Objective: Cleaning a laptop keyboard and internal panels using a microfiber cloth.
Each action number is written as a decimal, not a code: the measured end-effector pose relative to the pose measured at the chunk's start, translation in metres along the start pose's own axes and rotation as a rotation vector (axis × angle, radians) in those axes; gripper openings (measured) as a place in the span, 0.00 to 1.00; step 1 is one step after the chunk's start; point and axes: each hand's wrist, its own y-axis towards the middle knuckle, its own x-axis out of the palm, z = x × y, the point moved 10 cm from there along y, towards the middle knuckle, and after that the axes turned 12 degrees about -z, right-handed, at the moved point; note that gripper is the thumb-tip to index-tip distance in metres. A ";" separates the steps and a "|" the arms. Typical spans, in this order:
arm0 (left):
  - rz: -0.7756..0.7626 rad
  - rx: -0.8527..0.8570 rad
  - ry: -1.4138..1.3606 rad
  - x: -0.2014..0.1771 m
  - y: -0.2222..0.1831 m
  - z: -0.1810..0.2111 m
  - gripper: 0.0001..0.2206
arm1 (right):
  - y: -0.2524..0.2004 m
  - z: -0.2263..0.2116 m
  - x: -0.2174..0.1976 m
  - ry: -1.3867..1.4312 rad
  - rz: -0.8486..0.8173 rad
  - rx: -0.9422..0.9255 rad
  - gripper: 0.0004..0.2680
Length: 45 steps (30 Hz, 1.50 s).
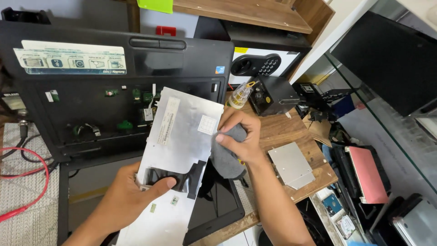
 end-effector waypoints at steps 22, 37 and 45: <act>-0.023 -0.072 0.143 0.000 0.000 -0.001 0.13 | -0.002 0.008 -0.029 -0.054 0.118 0.001 0.04; -0.095 -0.093 0.020 0.012 -0.007 0.004 0.15 | -0.004 0.023 -0.032 0.237 -0.007 0.034 0.03; -0.209 -0.166 0.153 0.017 -0.008 0.002 0.14 | 0.000 0.019 -0.024 0.470 -0.077 0.046 0.02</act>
